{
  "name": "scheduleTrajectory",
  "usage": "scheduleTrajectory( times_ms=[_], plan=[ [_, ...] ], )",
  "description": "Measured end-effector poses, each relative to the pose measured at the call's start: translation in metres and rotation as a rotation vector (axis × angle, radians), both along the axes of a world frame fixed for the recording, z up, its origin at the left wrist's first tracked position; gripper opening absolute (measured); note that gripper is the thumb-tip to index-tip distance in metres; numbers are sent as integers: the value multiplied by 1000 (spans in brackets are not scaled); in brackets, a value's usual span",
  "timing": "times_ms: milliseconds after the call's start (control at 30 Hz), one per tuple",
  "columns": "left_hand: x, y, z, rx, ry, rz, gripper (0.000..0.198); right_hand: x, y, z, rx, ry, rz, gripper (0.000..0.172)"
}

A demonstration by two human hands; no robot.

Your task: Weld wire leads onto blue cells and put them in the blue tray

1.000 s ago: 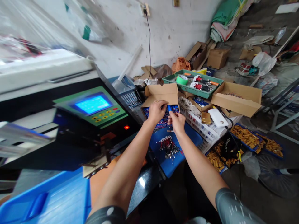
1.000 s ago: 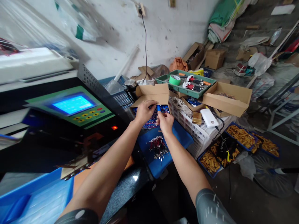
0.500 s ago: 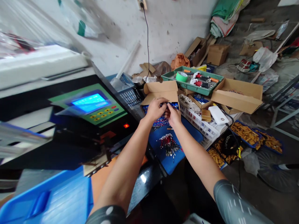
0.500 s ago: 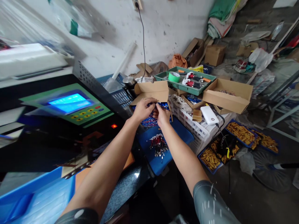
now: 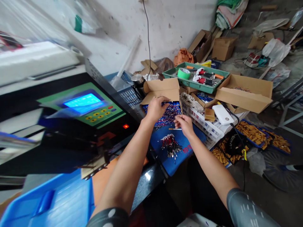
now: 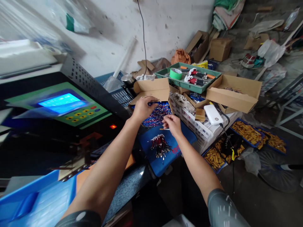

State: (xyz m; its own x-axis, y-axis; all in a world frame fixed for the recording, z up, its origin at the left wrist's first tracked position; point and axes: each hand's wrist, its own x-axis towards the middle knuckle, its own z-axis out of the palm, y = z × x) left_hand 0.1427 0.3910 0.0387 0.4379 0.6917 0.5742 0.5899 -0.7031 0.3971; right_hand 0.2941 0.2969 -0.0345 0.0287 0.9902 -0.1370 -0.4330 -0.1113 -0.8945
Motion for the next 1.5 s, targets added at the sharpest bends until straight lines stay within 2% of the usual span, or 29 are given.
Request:
scheduleTrajectory(
  times_ms=[133,233,300,367,500,600,667,767,867,1000,1100,1233,1400,1500],
  plan=[
    [10,-2,-7,54,74,159,11,25,-12,-25,80,-169,-143,52],
    [15,-7,-12,98,87,213,10,34,-20,-45,60,-261,-174,49],
    [15,-9,-14,111,78,198,13,37,-23,-55,45,-332,-161,46],
    [11,-9,-15,110,72,127,19,37,-23,-59,54,-457,-141,41],
    [2,-21,-11,140,66,-13,33,35,-20,-48,104,-844,-67,27],
    [-5,-59,-6,153,27,1,35,29,-22,-33,106,-1077,50,23],
    [-13,-100,-3,93,-16,-16,31,22,-25,-24,110,-1181,142,23],
    [-38,-170,-3,-93,-43,-96,24,7,-31,-16,133,-1296,238,23],
    [-78,-231,-13,-213,-60,-72,26,-9,-35,-10,138,-1398,272,24],
    [-137,-286,-38,-256,-143,73,29,-37,-45,-1,233,-1468,376,25],
    [-168,-313,-55,-295,-224,174,31,-66,-55,6,337,-1550,550,25],
    [-186,-338,-68,-322,-288,251,34,-102,-64,10,305,-1765,681,29],
    [-189,-354,-74,-342,-340,296,40,-117,-62,4,282,-1848,659,34],
    [-189,-358,-73,-334,-377,314,41,-109,-56,3,261,-1749,585,27]
  ],
)
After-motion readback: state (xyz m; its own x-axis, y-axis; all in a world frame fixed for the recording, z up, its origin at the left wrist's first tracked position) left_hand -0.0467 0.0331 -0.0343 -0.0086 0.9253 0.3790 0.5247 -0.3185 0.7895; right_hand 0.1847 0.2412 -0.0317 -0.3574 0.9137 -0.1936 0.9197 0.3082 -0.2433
